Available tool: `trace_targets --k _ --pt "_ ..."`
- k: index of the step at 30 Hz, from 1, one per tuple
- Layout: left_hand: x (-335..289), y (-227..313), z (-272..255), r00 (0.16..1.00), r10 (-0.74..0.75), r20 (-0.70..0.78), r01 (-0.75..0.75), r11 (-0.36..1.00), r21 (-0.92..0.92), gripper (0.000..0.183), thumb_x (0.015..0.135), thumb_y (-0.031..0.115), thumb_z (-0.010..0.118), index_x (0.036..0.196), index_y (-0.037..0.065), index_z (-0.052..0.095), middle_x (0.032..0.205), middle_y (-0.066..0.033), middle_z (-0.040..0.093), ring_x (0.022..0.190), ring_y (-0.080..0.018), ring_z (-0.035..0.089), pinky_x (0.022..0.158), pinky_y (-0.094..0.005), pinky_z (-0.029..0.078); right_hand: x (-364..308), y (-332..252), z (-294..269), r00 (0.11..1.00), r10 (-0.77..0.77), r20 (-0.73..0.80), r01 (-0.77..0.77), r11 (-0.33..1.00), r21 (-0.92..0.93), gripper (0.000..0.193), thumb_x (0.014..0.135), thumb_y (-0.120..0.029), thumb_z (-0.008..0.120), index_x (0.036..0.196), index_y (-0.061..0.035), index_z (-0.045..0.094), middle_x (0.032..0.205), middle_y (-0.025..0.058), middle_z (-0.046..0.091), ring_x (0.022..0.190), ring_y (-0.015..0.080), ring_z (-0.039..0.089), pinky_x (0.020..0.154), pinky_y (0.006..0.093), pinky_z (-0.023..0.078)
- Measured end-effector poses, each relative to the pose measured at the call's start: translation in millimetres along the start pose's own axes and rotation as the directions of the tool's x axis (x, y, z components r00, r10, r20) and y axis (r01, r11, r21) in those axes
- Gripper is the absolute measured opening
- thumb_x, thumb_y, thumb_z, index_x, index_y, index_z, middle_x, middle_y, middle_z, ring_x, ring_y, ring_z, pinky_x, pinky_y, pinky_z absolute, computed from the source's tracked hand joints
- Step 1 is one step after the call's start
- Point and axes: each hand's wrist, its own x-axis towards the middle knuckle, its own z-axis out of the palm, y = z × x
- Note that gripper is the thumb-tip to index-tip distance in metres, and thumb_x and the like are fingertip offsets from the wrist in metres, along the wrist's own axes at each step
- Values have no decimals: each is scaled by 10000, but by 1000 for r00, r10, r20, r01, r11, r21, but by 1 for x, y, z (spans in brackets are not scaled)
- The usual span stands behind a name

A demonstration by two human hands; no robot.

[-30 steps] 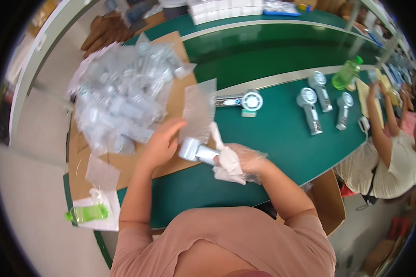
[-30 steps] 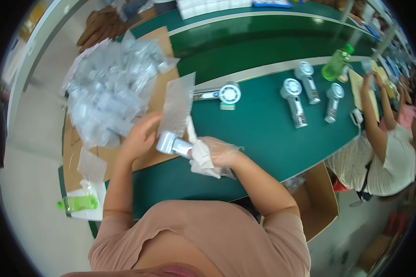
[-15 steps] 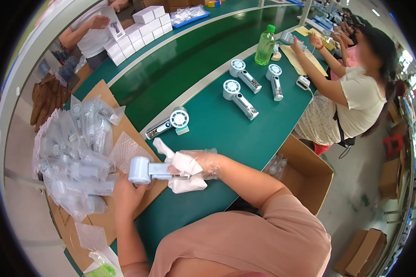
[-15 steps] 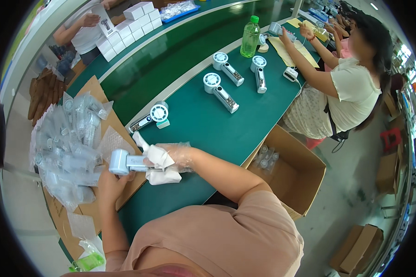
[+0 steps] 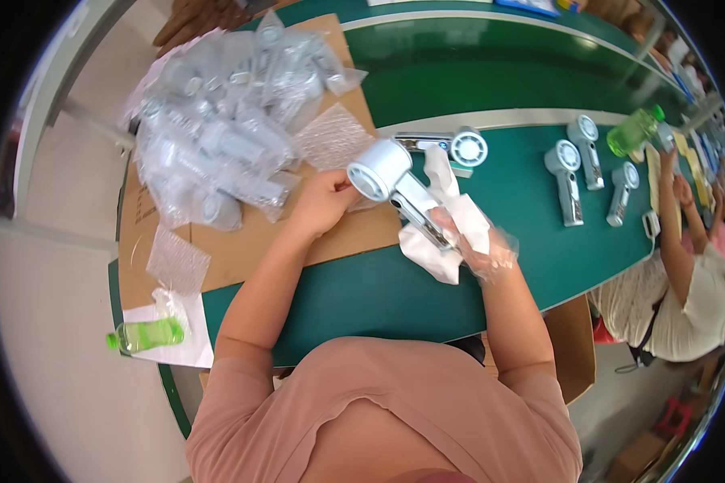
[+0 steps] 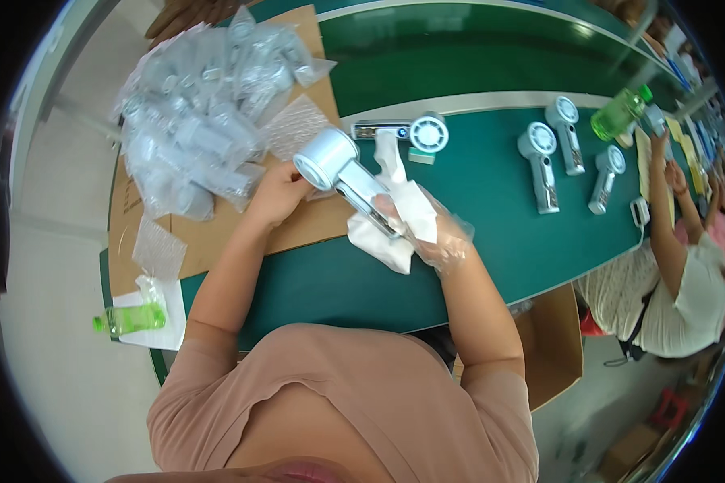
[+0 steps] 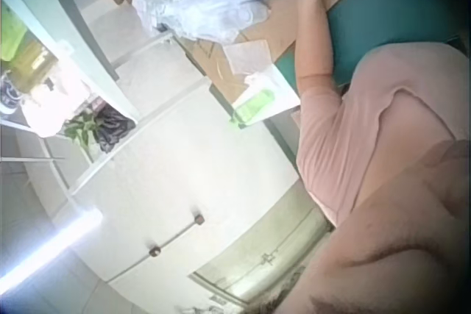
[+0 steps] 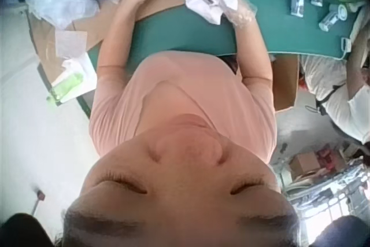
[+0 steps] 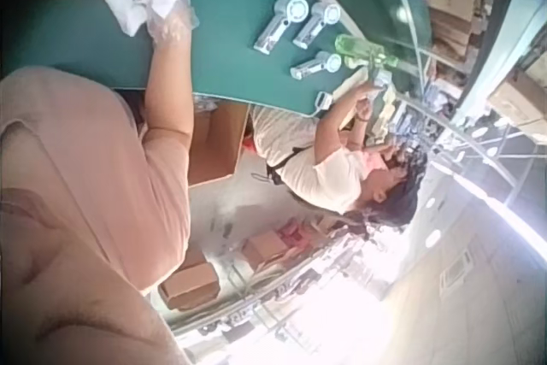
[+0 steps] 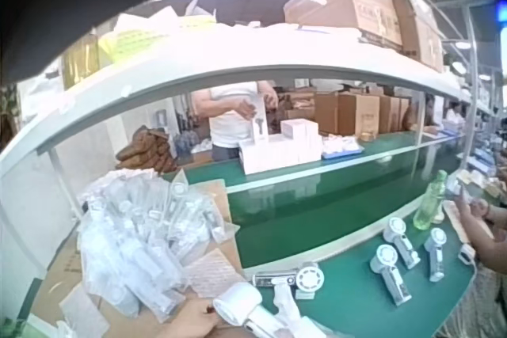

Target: The person unwraps small electronic devices from bubble wrap and wipes them with a white cloth and green liquid. They place the cleaned units on the green table and repeat the process for multiple devices.

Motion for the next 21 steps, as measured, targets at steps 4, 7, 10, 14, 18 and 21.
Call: trace_targets --k 4,7,10,14,18,21 --pt "6 -7 -9 987 -144 65 157 948 -277 44 855 76 579 867 57 616 674 21 542 568 -51 456 497 -213 347 13 15 0 989 131 -65 -135 989 -59 439 838 -303 672 1117 9 540 941 77 583 807 142 555 717 291 482" --pt "6 -14 -13 985 -155 81 172 939 -296 26 866 67 561 856 82 580 661 37 508 545 -42 428 483 -197 322 25 31 -8 973 183 -140 -174 982 74 414 844 -311 657 1104 -5 555 931 72 586 794 142 549 717 293 470" --pt "1 -14 -15 993 -113 37 118 972 -202 42 882 72 544 842 74 554 662 35 501 544 -48 430 477 -207 328 25 27 -11 977 195 -85 -206 969 -138 387 859 -317 637 1091 -17 558 928 74 586 761 134 538 696 285 457" --pt "-19 9 -12 995 -30 -100 37 997 69 99 888 112 565 827 36 550 643 -29 529 566 -108 474 523 -283 390 26 27 -14 976 166 -140 -198 943 -266 359 866 -331 615 1021 -9 578 879 70 589 733 135 531 666 287 450" --pt "-27 2 -13 962 205 -182 -168 966 198 98 890 103 558 844 19 539 657 -46 525 604 -123 483 562 -290 395 21 20 6 943 179 -280 -213 972 -96 373 855 -348 612 982 2 597 829 72 598 718 136 542 647 290 453" --pt "-32 15 -16 949 263 -172 -221 948 230 91 888 96 556 856 12 539 699 -64 543 645 -168 496 585 -301 396 18 12 11 935 191 -298 -264 937 -227 391 849 -359 620 984 8 602 821 81 604 714 141 552 652 294 460"
